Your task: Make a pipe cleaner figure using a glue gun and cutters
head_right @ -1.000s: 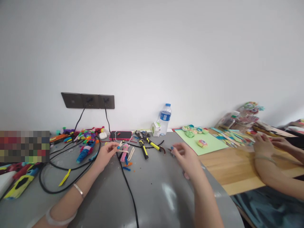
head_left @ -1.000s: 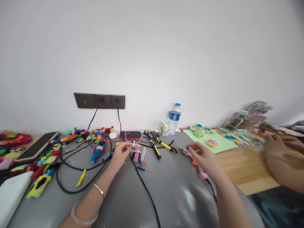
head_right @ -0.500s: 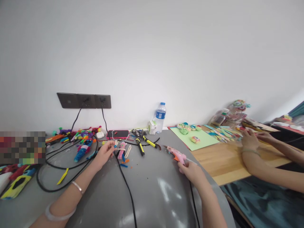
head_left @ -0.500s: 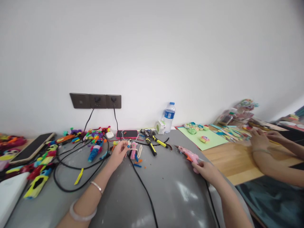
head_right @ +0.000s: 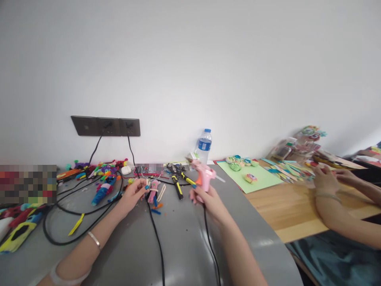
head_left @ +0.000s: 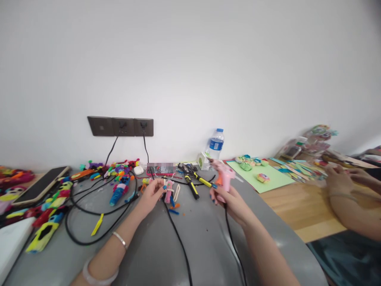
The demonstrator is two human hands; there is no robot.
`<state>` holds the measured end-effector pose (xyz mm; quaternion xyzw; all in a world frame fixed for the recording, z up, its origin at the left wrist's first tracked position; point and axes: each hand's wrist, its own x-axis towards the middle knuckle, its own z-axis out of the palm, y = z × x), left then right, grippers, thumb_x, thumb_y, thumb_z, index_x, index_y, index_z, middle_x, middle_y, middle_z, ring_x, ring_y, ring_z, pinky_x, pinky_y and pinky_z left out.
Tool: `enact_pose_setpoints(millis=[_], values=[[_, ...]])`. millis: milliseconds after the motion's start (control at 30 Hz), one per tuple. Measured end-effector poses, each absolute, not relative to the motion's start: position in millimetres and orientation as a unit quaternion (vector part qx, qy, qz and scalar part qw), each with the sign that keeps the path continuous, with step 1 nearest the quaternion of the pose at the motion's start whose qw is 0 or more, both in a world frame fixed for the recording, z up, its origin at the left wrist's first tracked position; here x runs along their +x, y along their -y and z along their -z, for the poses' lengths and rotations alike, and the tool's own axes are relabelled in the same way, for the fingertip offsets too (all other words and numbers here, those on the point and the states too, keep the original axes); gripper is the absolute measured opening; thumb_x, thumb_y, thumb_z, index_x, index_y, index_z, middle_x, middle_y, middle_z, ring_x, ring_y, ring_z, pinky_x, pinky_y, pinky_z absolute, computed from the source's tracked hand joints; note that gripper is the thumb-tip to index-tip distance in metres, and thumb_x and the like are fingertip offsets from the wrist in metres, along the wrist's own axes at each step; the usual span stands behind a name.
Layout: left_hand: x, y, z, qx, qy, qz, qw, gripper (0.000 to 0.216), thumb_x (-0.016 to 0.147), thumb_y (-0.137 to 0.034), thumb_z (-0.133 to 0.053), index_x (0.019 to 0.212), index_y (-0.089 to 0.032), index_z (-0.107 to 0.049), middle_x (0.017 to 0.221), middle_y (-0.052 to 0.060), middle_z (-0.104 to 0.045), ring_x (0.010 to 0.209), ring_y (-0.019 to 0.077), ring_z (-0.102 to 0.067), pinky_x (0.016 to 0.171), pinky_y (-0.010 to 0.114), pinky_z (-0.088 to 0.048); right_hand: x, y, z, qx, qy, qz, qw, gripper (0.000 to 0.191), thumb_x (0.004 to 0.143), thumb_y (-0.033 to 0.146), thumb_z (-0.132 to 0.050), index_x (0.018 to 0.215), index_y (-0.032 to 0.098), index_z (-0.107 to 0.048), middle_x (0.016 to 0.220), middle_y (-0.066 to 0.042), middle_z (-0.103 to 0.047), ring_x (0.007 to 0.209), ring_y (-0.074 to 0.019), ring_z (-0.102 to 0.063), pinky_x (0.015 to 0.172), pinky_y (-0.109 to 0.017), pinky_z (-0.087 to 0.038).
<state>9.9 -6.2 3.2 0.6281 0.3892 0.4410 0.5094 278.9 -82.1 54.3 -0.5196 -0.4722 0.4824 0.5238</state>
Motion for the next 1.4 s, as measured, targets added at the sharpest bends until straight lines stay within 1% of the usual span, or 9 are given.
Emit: enact_pose_setpoints(millis=[100, 200, 333, 467, 667, 867, 1033, 1200, 1400], values=[[11, 8, -6, 0.629, -0.373, -0.43, 0.529, 0.034, 0.076, -0.05, -0.064, 0.082, -0.019, -0.051, 0.065, -0.004, -0.054, 0.051, 0.0088, -0.043, 0.048, 0.021, -0.033, 240, 46, -55, -0.472, 0.49, -0.547, 0.487, 0.036, 0.071, 0.048, -0.071, 0.067, 0.017, -0.055, 0.06, -0.001, -0.061, 0.045, -0.0091, -0.047, 0.045, -0.023, -0.037], [13, 9, -8, 0.621, -0.37, -0.428, 0.543, 0.035, 0.076, -0.05, -0.065, 0.083, -0.018, -0.053, 0.067, -0.003, -0.056, 0.051, 0.0088, -0.044, 0.047, 0.021, -0.033, 211, 17, -46, -0.433, 0.481, -0.577, 0.499, 0.032, 0.063, 0.038, -0.079, 0.076, 0.018, -0.058, 0.064, 0.001, -0.064, 0.053, -0.011, -0.054, 0.051, -0.023, -0.043], [12, 10, -11, 0.613, -0.379, -0.424, 0.548, 0.033, 0.075, -0.049, -0.066, 0.081, -0.019, -0.053, 0.066, -0.003, -0.056, 0.051, 0.0096, -0.045, 0.047, 0.021, -0.033, 189, 2, -34, -0.403, 0.498, -0.601, 0.478, 0.034, 0.057, 0.028, -0.084, 0.08, 0.017, -0.062, 0.069, 0.002, -0.065, 0.057, -0.0109, -0.055, 0.055, -0.023, -0.044], [13, 13, -16, 0.628, -0.368, -0.415, 0.546, 0.023, 0.078, -0.04, -0.063, 0.077, -0.019, -0.053, 0.062, -0.004, -0.055, 0.053, 0.0111, -0.05, 0.051, 0.023, -0.037, 180, 7, -23, -0.375, 0.502, -0.604, 0.493, 0.032, 0.059, 0.031, -0.084, 0.078, 0.016, -0.062, 0.072, 0.0, -0.064, 0.063, -0.0131, -0.057, 0.061, -0.025, -0.046], [15, 15, -20, 0.624, -0.365, -0.409, 0.557, 0.017, 0.077, -0.032, -0.063, 0.074, -0.019, -0.053, 0.058, -0.005, -0.053, 0.052, 0.0114, -0.051, 0.052, 0.023, -0.039, 177, 11, -15, -0.413, 0.516, -0.536, 0.525, 0.032, 0.06, 0.033, -0.083, 0.077, 0.018, -0.061, 0.071, 0.0, -0.063, 0.064, -0.0149, -0.055, 0.063, -0.028, -0.047], [14, 15, -19, 0.631, -0.382, -0.414, 0.534, 0.019, 0.078, -0.035, -0.063, 0.077, -0.017, -0.058, 0.06, -0.004, -0.054, 0.053, 0.0112, -0.05, 0.052, 0.023, -0.039, 177, 10, -13, -0.412, 0.514, -0.517, 0.547, 0.028, 0.062, 0.034, -0.079, 0.078, 0.019, -0.062, 0.075, -0.002, -0.064, 0.069, -0.0173, -0.057, 0.067, -0.03, -0.049], [13, 14, -16, 0.63, -0.411, -0.428, 0.501, 0.024, 0.076, -0.04, -0.066, 0.076, -0.016, -0.062, 0.061, -0.003, -0.054, 0.055, 0.0121, -0.05, 0.051, 0.023, -0.038, 176, 9, -9, -0.42, 0.503, -0.507, 0.561, 0.025, 0.063, 0.032, -0.077, 0.078, 0.019, -0.062, 0.073, -0.002, -0.064, 0.067, -0.0168, -0.056, 0.065, -0.03, -0.049], [14, 15, -14, 0.602, -0.434, -0.442, 0.503, 0.028, 0.075, -0.044, -0.067, 0.075, -0.017, -0.061, 0.056, -0.004, -0.05, 0.05, 0.0104, -0.045, 0.045, 0.021, -0.032, 173, 11, -9, -0.423, 0.481, -0.506, 0.577, 0.026, 0.061, 0.03, -0.078, 0.078, 0.018, -0.062, 0.073, -0.001, -0.064, 0.066, -0.0157, -0.057, 0.064, -0.029, -0.05], [18, 17, -11, 0.58, -0.438, -0.477, 0.495, 0.029, 0.076, -0.045, -0.065, 0.073, -0.016, -0.061, 0.057, -0.003, -0.052, 0.049, 0.0098, -0.045, 0.045, 0.02, -0.032, 169, 14, -9, -0.418, 0.477, -0.506, 0.585, 0.029, 0.06, 0.03, -0.08, 0.08, 0.017, -0.063, 0.075, -0.001, -0.066, 0.067, -0.0163, -0.06, 0.064, -0.028, -0.051]])
